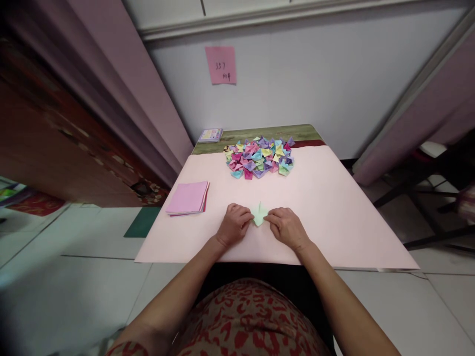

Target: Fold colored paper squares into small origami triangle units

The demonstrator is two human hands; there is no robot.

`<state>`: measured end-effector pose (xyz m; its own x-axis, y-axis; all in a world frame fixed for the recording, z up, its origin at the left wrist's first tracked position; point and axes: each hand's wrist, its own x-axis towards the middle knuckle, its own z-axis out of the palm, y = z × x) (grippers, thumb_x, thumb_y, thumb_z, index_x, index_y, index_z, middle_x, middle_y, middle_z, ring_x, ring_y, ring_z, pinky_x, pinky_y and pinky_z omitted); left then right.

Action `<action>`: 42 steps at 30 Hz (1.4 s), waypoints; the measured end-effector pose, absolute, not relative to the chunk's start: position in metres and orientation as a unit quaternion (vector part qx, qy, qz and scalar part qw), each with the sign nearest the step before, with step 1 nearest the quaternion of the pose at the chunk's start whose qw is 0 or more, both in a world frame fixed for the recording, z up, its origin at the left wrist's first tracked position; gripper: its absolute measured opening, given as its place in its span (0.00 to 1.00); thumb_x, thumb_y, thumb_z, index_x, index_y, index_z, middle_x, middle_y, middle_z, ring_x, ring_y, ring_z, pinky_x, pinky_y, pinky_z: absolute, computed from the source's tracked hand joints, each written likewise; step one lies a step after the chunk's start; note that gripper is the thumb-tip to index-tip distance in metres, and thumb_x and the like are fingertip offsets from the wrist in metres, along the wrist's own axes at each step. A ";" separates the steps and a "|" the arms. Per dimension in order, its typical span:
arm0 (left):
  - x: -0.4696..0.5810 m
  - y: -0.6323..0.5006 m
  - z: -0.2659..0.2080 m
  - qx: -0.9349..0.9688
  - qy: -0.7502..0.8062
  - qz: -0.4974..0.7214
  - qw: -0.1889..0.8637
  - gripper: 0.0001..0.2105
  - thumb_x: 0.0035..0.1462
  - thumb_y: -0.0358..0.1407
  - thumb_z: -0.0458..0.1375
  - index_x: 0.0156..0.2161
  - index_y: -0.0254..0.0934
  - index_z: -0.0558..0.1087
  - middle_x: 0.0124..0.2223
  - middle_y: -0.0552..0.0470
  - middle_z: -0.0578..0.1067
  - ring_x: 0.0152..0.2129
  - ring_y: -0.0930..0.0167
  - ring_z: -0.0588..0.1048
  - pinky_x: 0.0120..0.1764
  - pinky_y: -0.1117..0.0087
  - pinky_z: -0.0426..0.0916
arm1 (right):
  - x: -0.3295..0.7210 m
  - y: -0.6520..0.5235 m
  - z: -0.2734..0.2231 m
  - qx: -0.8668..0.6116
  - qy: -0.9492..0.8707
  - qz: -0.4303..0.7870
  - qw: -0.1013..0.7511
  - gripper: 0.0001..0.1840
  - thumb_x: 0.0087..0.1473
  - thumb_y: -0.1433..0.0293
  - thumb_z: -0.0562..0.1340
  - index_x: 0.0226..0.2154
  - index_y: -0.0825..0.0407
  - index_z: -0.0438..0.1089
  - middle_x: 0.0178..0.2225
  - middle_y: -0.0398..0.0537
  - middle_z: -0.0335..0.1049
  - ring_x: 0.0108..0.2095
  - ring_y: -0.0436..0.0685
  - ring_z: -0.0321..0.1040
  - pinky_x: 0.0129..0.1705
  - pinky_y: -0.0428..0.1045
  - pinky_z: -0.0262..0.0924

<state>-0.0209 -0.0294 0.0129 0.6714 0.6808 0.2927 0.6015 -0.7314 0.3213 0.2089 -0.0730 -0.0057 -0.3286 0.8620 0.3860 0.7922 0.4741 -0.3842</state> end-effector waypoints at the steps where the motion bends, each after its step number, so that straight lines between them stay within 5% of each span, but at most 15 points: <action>1: -0.022 -0.030 0.014 0.911 0.346 0.199 0.105 0.08 0.59 0.30 0.55 0.40 0.41 0.76 0.42 0.48 0.76 0.42 0.65 0.70 0.53 0.57 0.55 | 0.209 -0.073 -0.003 -0.513 -0.808 0.077 0.277 0.14 0.58 0.71 0.58 0.41 0.46 0.78 0.42 0.50 0.76 0.42 0.59 0.70 0.47 0.55 0.60; 6: -0.012 -0.023 0.014 0.864 0.426 0.213 0.163 0.07 0.59 0.38 0.58 0.31 0.39 0.75 0.38 0.49 0.75 0.39 0.66 0.70 0.47 0.61 0.60 | 0.195 -0.061 0.013 -0.634 -0.715 0.151 0.254 0.09 0.54 0.61 0.62 0.28 0.48 0.74 0.30 0.45 0.73 0.29 0.54 0.68 0.31 0.48 0.58; 8: -0.003 -0.015 0.017 0.840 0.474 0.192 0.180 0.06 0.54 0.36 0.62 0.28 0.39 0.74 0.35 0.50 0.74 0.37 0.66 0.71 0.44 0.62 0.62 | 0.187 -0.053 0.018 -0.684 -0.676 0.140 0.236 0.11 0.46 0.60 0.67 0.32 0.48 0.72 0.30 0.44 0.72 0.28 0.53 0.67 0.28 0.47 0.55; 11: 0.006 -0.005 0.024 0.827 0.503 0.150 0.204 0.08 0.46 0.34 0.66 0.33 0.39 0.73 0.37 0.51 0.74 0.38 0.64 0.71 0.43 0.63 0.63 | 0.180 -0.042 0.023 -0.731 -0.637 0.142 0.198 0.18 0.39 0.59 0.71 0.34 0.47 0.70 0.31 0.45 0.73 0.29 0.55 0.68 0.26 0.47 0.53; 16: 0.009 0.002 0.038 0.822 0.514 0.074 0.236 0.17 0.40 0.36 0.68 0.38 0.41 0.70 0.39 0.52 0.74 0.39 0.63 0.72 0.42 0.64 0.64 | 0.180 -0.035 0.028 -0.757 -0.605 0.201 0.143 0.17 0.33 0.57 0.73 0.23 0.46 0.69 0.23 0.42 0.71 0.23 0.54 0.67 0.23 0.47 0.50; 20: 0.008 0.002 0.038 0.813 0.519 0.068 0.253 0.22 0.37 0.36 0.69 0.40 0.42 0.70 0.35 0.54 0.74 0.36 0.64 0.73 0.39 0.66 0.65 | 0.182 -0.040 0.025 -0.736 -0.615 0.222 0.176 0.14 0.36 0.59 0.71 0.18 0.47 0.68 0.18 0.37 0.67 0.18 0.49 0.61 0.21 0.45 0.46; 25: 0.005 0.000 0.032 0.814 0.524 0.110 0.228 0.18 0.37 0.38 0.70 0.37 0.41 0.73 0.40 0.50 0.73 0.40 0.61 0.72 0.39 0.65 0.65 | 0.184 -0.051 0.021 -0.705 -0.608 0.273 0.242 0.10 0.40 0.61 0.69 0.21 0.48 0.71 0.19 0.36 0.67 0.20 0.48 0.60 0.21 0.44 0.45; 28: 0.003 -0.001 0.033 0.814 0.509 0.130 0.247 0.10 0.41 0.37 0.67 0.31 0.39 0.73 0.34 0.53 0.73 0.35 0.65 0.71 0.37 0.67 0.63 | 0.185 -0.053 0.019 -0.690 -0.611 0.283 0.266 0.10 0.43 0.59 0.67 0.23 0.48 0.72 0.19 0.36 0.66 0.21 0.48 0.60 0.22 0.44 0.48; 31: 0.002 -0.004 0.038 0.828 0.480 0.188 0.221 0.02 0.50 0.34 0.61 0.29 0.39 0.72 0.31 0.54 0.73 0.32 0.67 0.70 0.38 0.66 0.62 | 0.184 -0.052 0.021 -0.666 -0.629 0.234 0.324 0.07 0.48 0.63 0.63 0.28 0.48 0.74 0.24 0.39 0.71 0.25 0.51 0.64 0.27 0.45 0.55; 34: 0.000 -0.008 0.038 0.861 0.432 0.249 0.100 0.04 0.56 0.30 0.57 0.33 0.39 0.73 0.37 0.49 0.75 0.39 0.64 0.69 0.44 0.61 0.59 | 0.184 -0.053 0.021 -0.621 -0.674 0.124 0.381 0.08 0.50 0.71 0.60 0.32 0.47 0.75 0.33 0.43 0.75 0.36 0.56 0.68 0.38 0.49 0.60; 42: -0.020 -0.035 0.013 0.910 0.368 0.188 0.040 0.05 0.58 0.29 0.55 0.35 0.39 0.73 0.36 0.46 0.72 0.38 0.62 0.67 0.41 0.60 0.58 | 0.184 -0.074 -0.004 -0.570 -0.767 0.041 0.291 0.12 0.52 0.74 0.60 0.36 0.45 0.78 0.38 0.45 0.75 0.39 0.57 0.68 0.43 0.51 0.61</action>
